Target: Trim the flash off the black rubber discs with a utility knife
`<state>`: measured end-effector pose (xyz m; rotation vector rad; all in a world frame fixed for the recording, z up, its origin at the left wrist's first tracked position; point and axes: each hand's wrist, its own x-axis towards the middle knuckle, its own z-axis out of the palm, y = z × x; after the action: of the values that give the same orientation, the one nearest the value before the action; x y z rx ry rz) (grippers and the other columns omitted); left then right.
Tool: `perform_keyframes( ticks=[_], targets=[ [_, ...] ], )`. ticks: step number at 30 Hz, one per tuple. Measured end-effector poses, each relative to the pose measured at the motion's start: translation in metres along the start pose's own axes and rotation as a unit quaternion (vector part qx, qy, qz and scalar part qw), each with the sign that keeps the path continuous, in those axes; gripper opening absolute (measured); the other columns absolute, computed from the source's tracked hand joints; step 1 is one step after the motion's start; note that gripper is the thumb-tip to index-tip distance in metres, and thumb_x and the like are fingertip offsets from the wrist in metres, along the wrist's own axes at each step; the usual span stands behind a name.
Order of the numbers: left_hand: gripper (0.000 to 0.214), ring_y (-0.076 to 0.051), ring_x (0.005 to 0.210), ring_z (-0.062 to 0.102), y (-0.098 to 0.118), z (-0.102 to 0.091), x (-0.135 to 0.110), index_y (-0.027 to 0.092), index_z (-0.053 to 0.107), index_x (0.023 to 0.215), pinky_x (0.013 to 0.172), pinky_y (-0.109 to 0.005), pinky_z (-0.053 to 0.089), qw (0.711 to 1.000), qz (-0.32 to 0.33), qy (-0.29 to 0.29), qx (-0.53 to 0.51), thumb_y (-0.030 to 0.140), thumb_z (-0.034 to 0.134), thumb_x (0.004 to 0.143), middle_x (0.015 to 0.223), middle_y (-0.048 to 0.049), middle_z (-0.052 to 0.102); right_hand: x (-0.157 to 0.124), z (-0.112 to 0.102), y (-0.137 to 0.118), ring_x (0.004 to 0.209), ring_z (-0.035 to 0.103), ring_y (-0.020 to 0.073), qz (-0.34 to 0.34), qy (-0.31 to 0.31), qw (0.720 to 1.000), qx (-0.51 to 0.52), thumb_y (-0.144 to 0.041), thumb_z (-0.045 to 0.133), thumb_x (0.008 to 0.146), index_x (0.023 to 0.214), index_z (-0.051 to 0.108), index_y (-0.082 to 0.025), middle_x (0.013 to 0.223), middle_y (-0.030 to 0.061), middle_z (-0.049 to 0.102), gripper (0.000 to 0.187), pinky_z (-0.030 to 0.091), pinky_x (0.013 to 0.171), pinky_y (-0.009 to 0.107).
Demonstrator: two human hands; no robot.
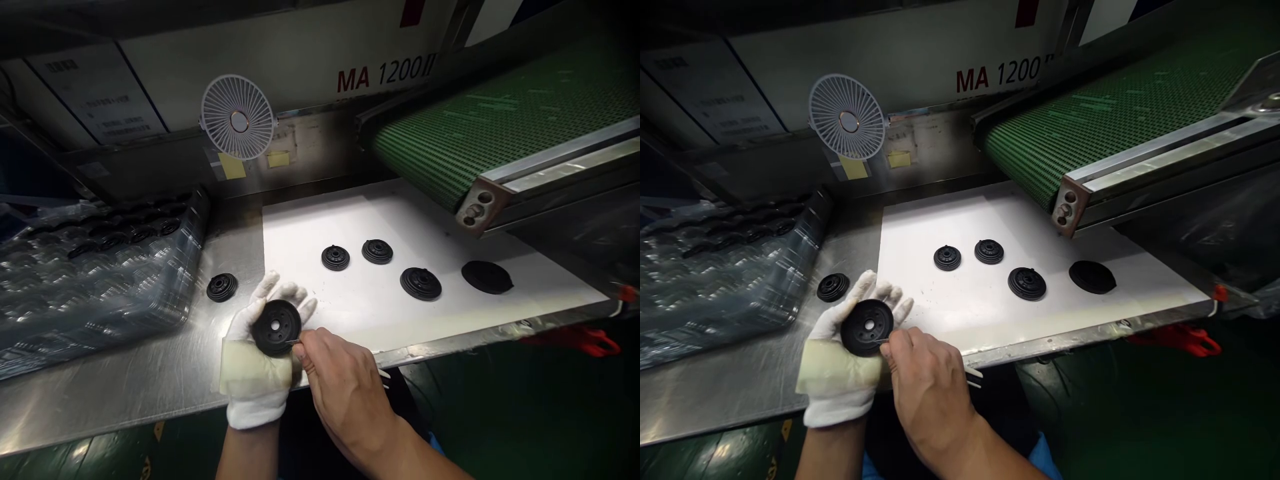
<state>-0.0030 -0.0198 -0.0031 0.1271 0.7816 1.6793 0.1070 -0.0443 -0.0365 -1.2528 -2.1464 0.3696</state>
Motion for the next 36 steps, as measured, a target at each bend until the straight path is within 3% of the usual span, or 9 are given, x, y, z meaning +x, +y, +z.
perform_keyframes(
  ticks=[3, 7, 13, 16, 20, 24, 29, 32, 36],
  targets=[
    [0.031, -0.023, 0.080, 0.063, 0.005, 0.001, 0.000, 0.013, 0.065, 0.104, 0.075, -0.044, 0.054, 0.999, -0.038, -0.014, -0.014, 0.021, 0.055, 0.076, 0.083, -0.0102, 0.064, 0.001, -0.003, 0.004, 0.060, 0.048, 0.0167, 0.011, 0.011, 1.000, -0.011, -0.033, 0.021, 0.106, 0.082, 0.051, -0.021, 0.071, -0.0006, 0.053, 0.040, 0.023, 0.056, 0.031],
    [0.014, -0.014, 0.066, 0.058, 0.004, 0.004, 0.003, 0.014, 0.065, 0.091, 0.065, -0.030, 0.053, 0.999, -0.011, 0.006, -0.051, 0.017, 0.057, 0.080, 0.069, -0.0024, 0.058, 0.000, -0.002, 0.002, 0.059, 0.047, 0.0166, 0.017, 0.012, 1.000, -0.012, -0.034, 0.020, 0.106, 0.082, 0.049, -0.022, 0.070, -0.0011, 0.052, 0.040, 0.022, 0.056, 0.031],
    [0.010, -0.010, 0.062, 0.057, -0.003, 0.005, 0.009, 0.016, 0.065, 0.086, 0.066, -0.028, 0.054, 0.995, 0.037, 0.032, -0.084, 0.017, 0.055, 0.085, 0.066, 0.0011, 0.056, -0.003, 0.006, -0.006, 0.060, 0.047, 0.0170, 0.014, 0.006, 1.000, 0.004, -0.033, 0.018, 0.106, 0.082, 0.049, -0.022, 0.070, -0.0008, 0.052, 0.042, 0.023, 0.058, 0.031],
    [0.017, -0.014, 0.076, 0.062, -0.003, 0.000, 0.008, 0.017, 0.066, 0.097, 0.081, -0.035, 0.054, 0.996, 0.052, 0.026, -0.062, 0.014, 0.056, 0.083, 0.076, -0.0020, 0.062, -0.003, 0.006, -0.006, 0.060, 0.046, 0.0169, 0.007, 0.004, 1.000, 0.011, -0.033, 0.018, 0.107, 0.080, 0.049, -0.022, 0.070, -0.0010, 0.051, 0.042, 0.023, 0.058, 0.031],
    [0.031, -0.028, 0.091, 0.063, 0.003, -0.003, 0.002, 0.014, 0.064, 0.107, 0.081, -0.049, 0.053, 0.999, -0.046, -0.014, -0.016, 0.020, 0.054, 0.078, 0.091, -0.0118, 0.065, -0.002, 0.002, 0.001, 0.061, 0.047, 0.0166, 0.004, 0.010, 1.000, 0.015, -0.034, 0.020, 0.106, 0.083, 0.051, -0.021, 0.071, -0.0010, 0.052, 0.041, 0.024, 0.058, 0.030],
    [0.020, -0.016, 0.067, 0.058, 0.003, -0.002, 0.002, 0.013, 0.065, 0.095, 0.065, -0.032, 0.054, 0.999, -0.011, -0.010, -0.049, 0.016, 0.053, 0.079, 0.070, -0.0040, 0.058, -0.001, -0.001, 0.004, 0.059, 0.046, 0.0160, 0.012, 0.019, 1.000, -0.001, -0.032, 0.022, 0.106, 0.083, 0.050, -0.021, 0.070, -0.0015, 0.051, 0.038, 0.023, 0.057, 0.030],
    [0.012, -0.012, 0.068, 0.058, -0.004, -0.003, 0.008, 0.016, 0.065, 0.090, 0.067, -0.028, 0.053, 0.997, 0.046, 0.013, -0.054, 0.014, 0.056, 0.083, 0.070, -0.0002, 0.056, -0.004, 0.006, -0.006, 0.059, 0.046, 0.0163, 0.006, 0.011, 1.000, 0.008, -0.032, 0.019, 0.106, 0.080, 0.049, -0.021, 0.070, -0.0005, 0.051, 0.041, 0.023, 0.057, 0.031],
    [0.018, -0.014, 0.075, 0.061, -0.001, -0.005, 0.007, 0.016, 0.066, 0.097, 0.078, -0.033, 0.054, 0.997, 0.046, 0.010, -0.062, 0.013, 0.057, 0.082, 0.075, -0.0016, 0.061, -0.006, 0.007, -0.010, 0.059, 0.046, 0.0165, -0.008, 0.004, 1.000, 0.010, -0.033, 0.018, 0.106, 0.078, 0.049, -0.021, 0.070, 0.0000, 0.051, 0.044, 0.022, 0.056, 0.031],
    [0.037, -0.029, 0.093, 0.063, 0.009, -0.005, 0.001, 0.013, 0.063, 0.114, 0.082, -0.051, 0.052, 0.998, -0.056, -0.014, -0.029, 0.018, 0.054, 0.078, 0.093, -0.0130, 0.066, -0.005, 0.003, -0.005, 0.060, 0.046, 0.0160, -0.011, 0.009, 1.000, 0.023, -0.032, 0.019, 0.106, 0.080, 0.051, -0.020, 0.070, -0.0007, 0.051, 0.043, 0.023, 0.057, 0.030]
  ],
)
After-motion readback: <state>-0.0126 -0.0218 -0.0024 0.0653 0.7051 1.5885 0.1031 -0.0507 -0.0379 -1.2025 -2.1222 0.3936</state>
